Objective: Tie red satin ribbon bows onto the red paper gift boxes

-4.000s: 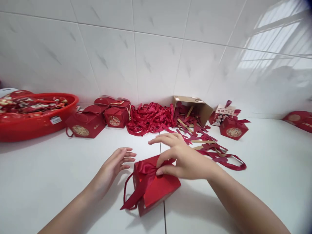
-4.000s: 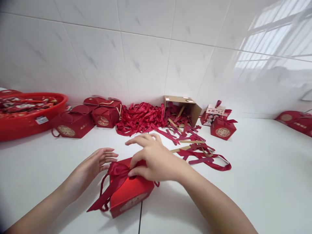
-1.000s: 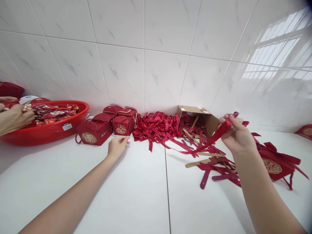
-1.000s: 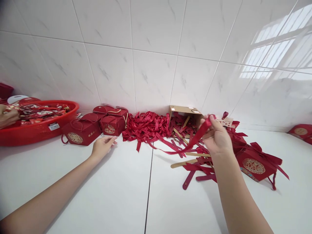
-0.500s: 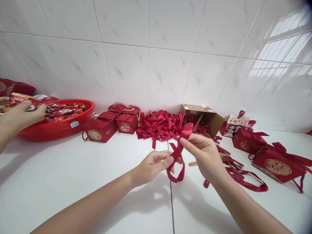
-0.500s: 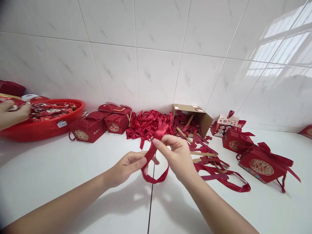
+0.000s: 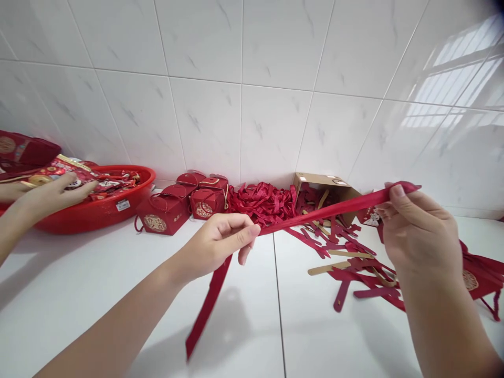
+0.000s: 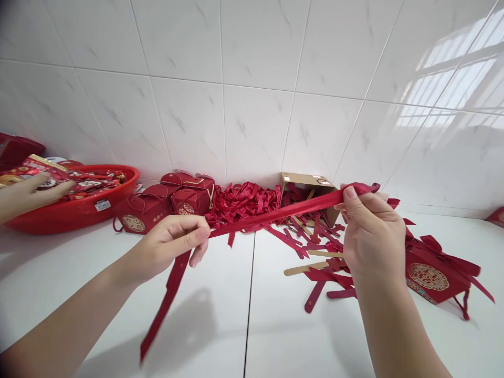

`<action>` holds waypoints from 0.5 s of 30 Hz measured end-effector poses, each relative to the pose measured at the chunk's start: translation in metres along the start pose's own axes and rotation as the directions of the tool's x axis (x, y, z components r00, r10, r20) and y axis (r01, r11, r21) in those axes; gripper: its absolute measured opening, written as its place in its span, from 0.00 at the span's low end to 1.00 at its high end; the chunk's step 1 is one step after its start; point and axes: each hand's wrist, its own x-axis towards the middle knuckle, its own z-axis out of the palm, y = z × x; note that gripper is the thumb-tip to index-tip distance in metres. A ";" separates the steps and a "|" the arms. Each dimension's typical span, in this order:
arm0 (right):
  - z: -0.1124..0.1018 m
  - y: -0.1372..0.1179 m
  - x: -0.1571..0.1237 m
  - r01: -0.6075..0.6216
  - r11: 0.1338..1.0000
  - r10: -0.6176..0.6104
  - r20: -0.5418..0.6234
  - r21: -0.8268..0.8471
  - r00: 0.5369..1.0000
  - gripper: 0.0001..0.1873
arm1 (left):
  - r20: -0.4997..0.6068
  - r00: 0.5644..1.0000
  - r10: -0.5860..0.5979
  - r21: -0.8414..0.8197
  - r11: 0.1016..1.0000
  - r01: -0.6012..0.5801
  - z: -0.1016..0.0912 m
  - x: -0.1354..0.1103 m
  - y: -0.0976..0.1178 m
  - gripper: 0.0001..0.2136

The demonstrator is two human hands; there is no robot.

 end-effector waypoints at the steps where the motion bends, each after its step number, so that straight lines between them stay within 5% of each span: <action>1: -0.002 0.000 0.002 -0.008 1.000 0.008 -0.014 0.014 1.000 0.05 | -0.022 0.999 0.023 0.056 0.998 -0.022 -0.002 -0.001 0.002 0.15; 6: -0.014 0.000 0.017 -0.091 0.993 0.097 -0.077 0.071 0.992 0.05 | -0.182 0.961 0.209 0.292 0.945 -0.150 -0.011 -0.010 0.007 0.06; 10: -0.021 0.003 0.028 -0.213 0.969 0.230 -0.145 0.122 0.962 0.03 | -0.306 0.827 0.471 0.385 0.856 -0.346 -0.015 -0.018 0.012 0.12; 15: -0.024 0.011 0.036 -0.351 0.916 0.385 -0.182 0.192 0.905 0.03 | -0.162 0.736 0.658 0.570 0.671 -0.474 -0.018 -0.025 0.018 0.14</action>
